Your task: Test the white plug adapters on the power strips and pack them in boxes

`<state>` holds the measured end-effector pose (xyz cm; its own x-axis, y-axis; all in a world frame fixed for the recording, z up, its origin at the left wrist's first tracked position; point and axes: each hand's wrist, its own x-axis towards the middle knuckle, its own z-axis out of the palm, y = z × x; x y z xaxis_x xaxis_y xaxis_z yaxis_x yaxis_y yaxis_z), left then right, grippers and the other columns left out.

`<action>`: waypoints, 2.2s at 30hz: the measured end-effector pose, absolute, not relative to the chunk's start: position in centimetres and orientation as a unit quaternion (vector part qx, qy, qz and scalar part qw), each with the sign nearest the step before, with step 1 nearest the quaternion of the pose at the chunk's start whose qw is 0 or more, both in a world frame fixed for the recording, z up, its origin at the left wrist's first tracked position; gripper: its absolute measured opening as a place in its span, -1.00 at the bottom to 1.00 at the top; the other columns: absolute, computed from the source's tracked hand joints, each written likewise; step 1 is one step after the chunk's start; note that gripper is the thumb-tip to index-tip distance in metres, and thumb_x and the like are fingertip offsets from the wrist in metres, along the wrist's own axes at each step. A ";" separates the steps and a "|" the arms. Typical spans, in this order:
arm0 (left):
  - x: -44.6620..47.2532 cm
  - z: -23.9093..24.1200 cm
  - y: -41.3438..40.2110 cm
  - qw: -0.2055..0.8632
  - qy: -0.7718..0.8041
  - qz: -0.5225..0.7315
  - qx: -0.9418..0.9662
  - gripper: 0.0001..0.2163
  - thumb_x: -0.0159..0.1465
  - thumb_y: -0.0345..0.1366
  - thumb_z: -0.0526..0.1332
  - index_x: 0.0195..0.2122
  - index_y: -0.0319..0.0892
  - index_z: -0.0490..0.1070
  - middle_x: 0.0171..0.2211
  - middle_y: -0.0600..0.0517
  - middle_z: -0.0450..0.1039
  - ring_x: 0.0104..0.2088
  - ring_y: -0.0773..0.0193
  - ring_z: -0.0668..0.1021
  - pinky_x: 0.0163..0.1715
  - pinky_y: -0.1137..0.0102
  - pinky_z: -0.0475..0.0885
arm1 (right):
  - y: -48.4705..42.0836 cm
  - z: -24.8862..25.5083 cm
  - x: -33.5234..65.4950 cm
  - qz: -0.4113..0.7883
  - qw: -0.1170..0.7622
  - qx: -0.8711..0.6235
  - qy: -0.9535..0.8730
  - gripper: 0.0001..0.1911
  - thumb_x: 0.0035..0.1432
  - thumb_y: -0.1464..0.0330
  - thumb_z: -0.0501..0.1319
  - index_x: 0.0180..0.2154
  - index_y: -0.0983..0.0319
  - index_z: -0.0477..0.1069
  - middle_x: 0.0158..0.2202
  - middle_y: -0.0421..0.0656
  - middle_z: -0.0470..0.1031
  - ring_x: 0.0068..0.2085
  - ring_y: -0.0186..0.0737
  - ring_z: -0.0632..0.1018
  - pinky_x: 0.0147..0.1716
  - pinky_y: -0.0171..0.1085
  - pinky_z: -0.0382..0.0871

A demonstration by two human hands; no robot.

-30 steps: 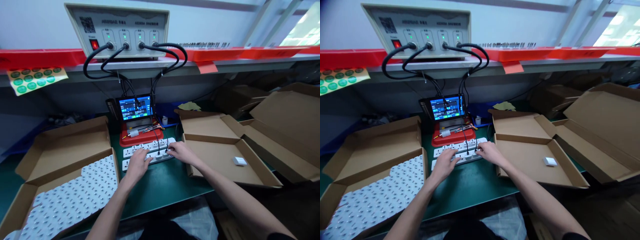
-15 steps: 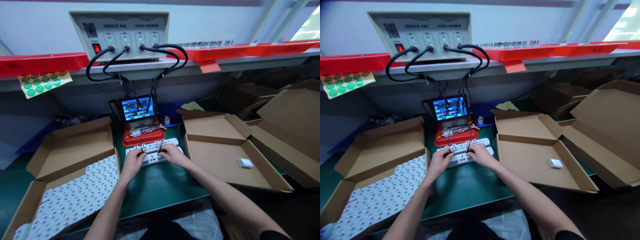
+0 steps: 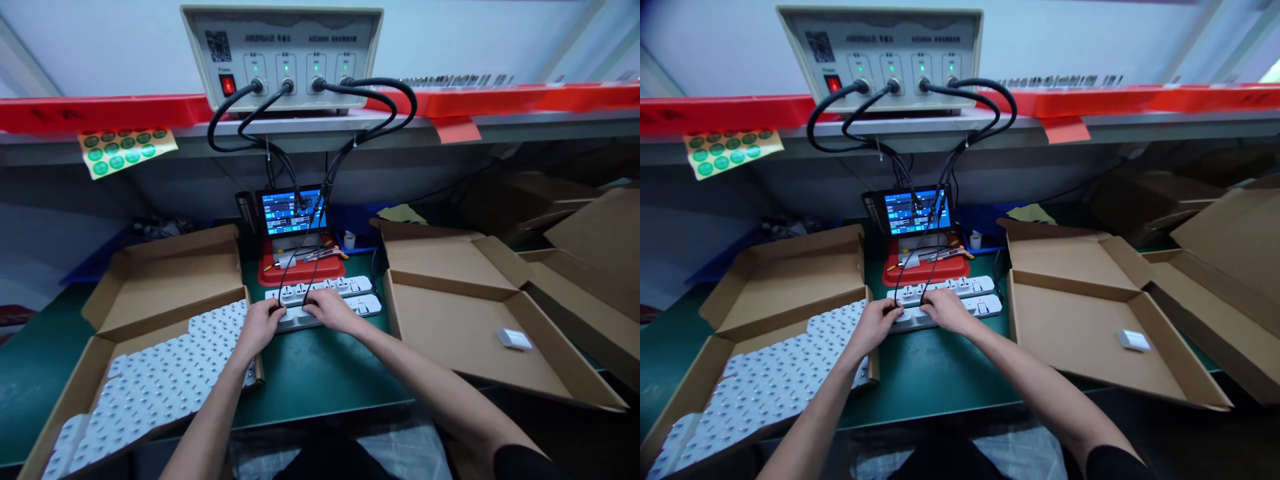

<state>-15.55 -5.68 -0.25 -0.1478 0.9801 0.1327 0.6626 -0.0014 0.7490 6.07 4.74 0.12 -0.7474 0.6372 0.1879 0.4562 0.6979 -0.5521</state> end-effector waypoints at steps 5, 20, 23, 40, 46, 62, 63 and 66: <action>-15.5 0.0 -5.9 0.210 0.672 0.350 0.618 -0.81 0.33 -0.22 0.20 -0.38 -0.14 0.51 -0.40 0.06 0.56 -0.35 0.22 0.53 -0.29 0.36 0.30 | 4.5 -0.1 6.1 0.256 0.194 -0.307 -0.896 -0.92 0.33 0.36 0.31 -0.23 0.19 0.60 -0.26 -0.16 0.66 -0.20 -0.15 0.60 -0.22 -0.29 0.25; -14.7 0.1 -6.2 0.158 0.660 0.321 0.660 -0.87 0.36 -0.33 0.20 -0.35 -0.11 0.47 -0.30 0.02 0.55 -0.23 0.18 0.55 -0.19 0.32 0.35 | 4.4 -0.4 6.4 0.256 0.193 -0.294 -0.900 -0.92 0.37 0.38 0.27 -0.22 0.20 0.53 -0.25 -0.16 0.62 -0.21 -0.20 0.56 -0.21 -0.31 0.26; -14.5 -0.3 -6.2 0.144 0.658 0.321 0.666 -0.89 0.36 -0.34 0.20 -0.33 -0.11 0.47 -0.28 0.01 0.53 -0.20 0.15 0.55 -0.17 0.30 0.36 | 4.1 -0.6 6.2 0.217 0.184 -0.291 -0.914 -0.93 0.37 0.38 0.26 -0.22 0.21 0.51 -0.20 -0.12 0.61 -0.17 -0.17 0.56 -0.16 -0.29 0.27; -5.3 0.9 -5.8 -0.031 0.605 0.204 0.769 -0.70 0.38 -0.46 0.14 0.12 -0.14 0.40 0.00 -0.20 0.52 0.01 -0.05 0.54 0.01 0.14 0.45 | 6.7 1.4 16.0 0.088 0.055 -0.333 -0.937 -0.77 0.20 0.42 0.39 -0.08 0.21 0.52 -0.10 0.02 0.62 -0.04 0.05 0.59 -0.06 -0.17 0.38; -1.2 0.7 -1.0 0.059 0.626 0.052 0.776 -0.67 0.21 -0.61 0.18 -0.02 -0.24 0.47 -0.10 -0.23 0.55 -0.11 -0.02 0.63 -0.11 0.20 0.50 | 7.0 1.6 16.8 0.103 0.103 -0.350 -0.925 -0.82 0.28 0.41 0.29 -0.07 0.23 0.55 -0.07 0.01 0.64 -0.02 0.03 0.62 -0.05 -0.18 0.43; -2.3 2.2 -8.7 0.412 0.507 0.617 0.439 -0.44 0.34 -0.06 0.35 0.33 -0.02 0.31 0.21 -0.12 0.48 0.12 0.08 0.59 0.14 0.19 0.51 | 0.1 6.3 13.8 0.362 0.331 -0.296 -0.820 -0.69 0.37 0.10 0.25 0.01 0.11 0.54 -0.35 -0.17 0.60 -0.36 -0.17 0.59 -0.33 -0.24 0.52; -3.4 2.3 -9.7 0.408 0.514 0.612 0.442 -0.41 0.32 -0.07 0.38 0.33 -0.03 0.31 0.21 -0.13 0.48 0.11 0.08 0.59 0.13 0.19 0.52 | -0.1 6.2 13.6 0.355 0.325 -0.291 -0.827 -0.69 0.39 0.09 0.23 0.03 0.09 0.54 -0.33 -0.17 0.61 -0.35 -0.16 0.60 -0.31 -0.23 0.54; -10.1 3.6 -13.2 0.286 0.611 0.567 0.473 -0.50 0.30 -0.09 0.39 0.23 -0.06 0.38 0.15 -0.14 0.49 0.04 0.08 0.61 0.01 0.23 0.55 | 0.2 5.5 15.0 0.320 0.311 -0.288 -0.847 -0.62 0.37 0.04 0.22 0.10 0.02 0.53 -0.22 -0.11 0.66 -0.28 -0.07 0.66 -0.29 -0.18 0.58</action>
<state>-10.11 -13.24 3.55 -0.3890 0.9019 0.1878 0.2538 -0.0911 0.9630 14.96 0.22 5.53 -0.6401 0.6870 0.3438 0.2889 0.6300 -0.7209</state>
